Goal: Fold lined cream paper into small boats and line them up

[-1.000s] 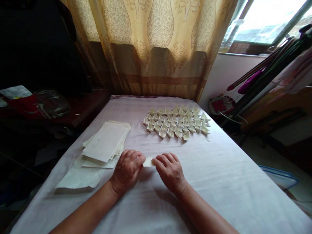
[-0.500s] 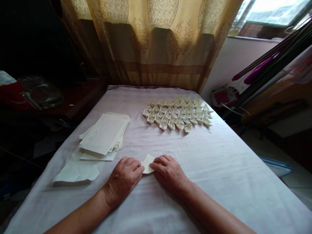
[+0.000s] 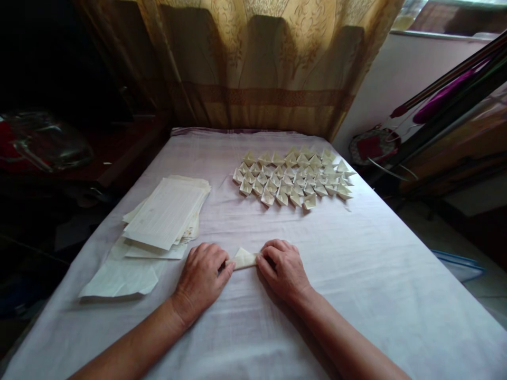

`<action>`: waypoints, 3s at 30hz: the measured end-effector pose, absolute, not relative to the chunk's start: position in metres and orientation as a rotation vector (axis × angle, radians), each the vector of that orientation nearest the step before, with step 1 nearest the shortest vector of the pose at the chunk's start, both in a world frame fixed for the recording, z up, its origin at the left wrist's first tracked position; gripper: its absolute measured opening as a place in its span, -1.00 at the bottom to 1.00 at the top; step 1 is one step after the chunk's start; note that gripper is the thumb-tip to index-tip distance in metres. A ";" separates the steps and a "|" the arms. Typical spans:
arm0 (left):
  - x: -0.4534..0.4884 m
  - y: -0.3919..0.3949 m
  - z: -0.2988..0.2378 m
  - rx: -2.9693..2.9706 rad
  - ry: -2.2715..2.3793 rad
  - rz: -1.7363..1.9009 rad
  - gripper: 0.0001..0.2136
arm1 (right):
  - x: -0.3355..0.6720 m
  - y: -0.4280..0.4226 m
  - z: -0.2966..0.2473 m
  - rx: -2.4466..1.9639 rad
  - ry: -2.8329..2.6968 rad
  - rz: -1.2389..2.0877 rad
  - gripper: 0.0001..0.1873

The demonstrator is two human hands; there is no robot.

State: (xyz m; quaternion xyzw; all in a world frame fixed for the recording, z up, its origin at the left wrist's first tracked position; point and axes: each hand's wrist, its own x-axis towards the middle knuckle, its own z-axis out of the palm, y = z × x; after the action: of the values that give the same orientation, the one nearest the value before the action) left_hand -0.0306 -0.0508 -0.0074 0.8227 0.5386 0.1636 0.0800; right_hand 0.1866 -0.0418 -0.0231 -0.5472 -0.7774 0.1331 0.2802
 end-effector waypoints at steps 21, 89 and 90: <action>-0.029 -0.053 -0.011 2.335 1.626 0.640 -0.90 | 0.183 -0.044 -0.025 -1.555 -2.006 0.334 -0.93; -0.026 -0.021 0.011 2.753 1.179 0.692 -0.80 | 0.193 -0.043 -0.019 -1.154 -1.736 0.518 -0.92; -0.024 -0.020 0.012 2.679 1.181 0.694 -0.80 | 0.192 -0.044 -0.018 -1.184 -1.696 0.595 -0.88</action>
State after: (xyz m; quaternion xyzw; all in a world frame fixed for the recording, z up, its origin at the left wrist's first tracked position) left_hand -0.0240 -0.0200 0.0118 0.8884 0.3917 0.2303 0.0662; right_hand 0.1919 -0.0440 -0.0178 -0.4843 -0.6935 0.2431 0.4748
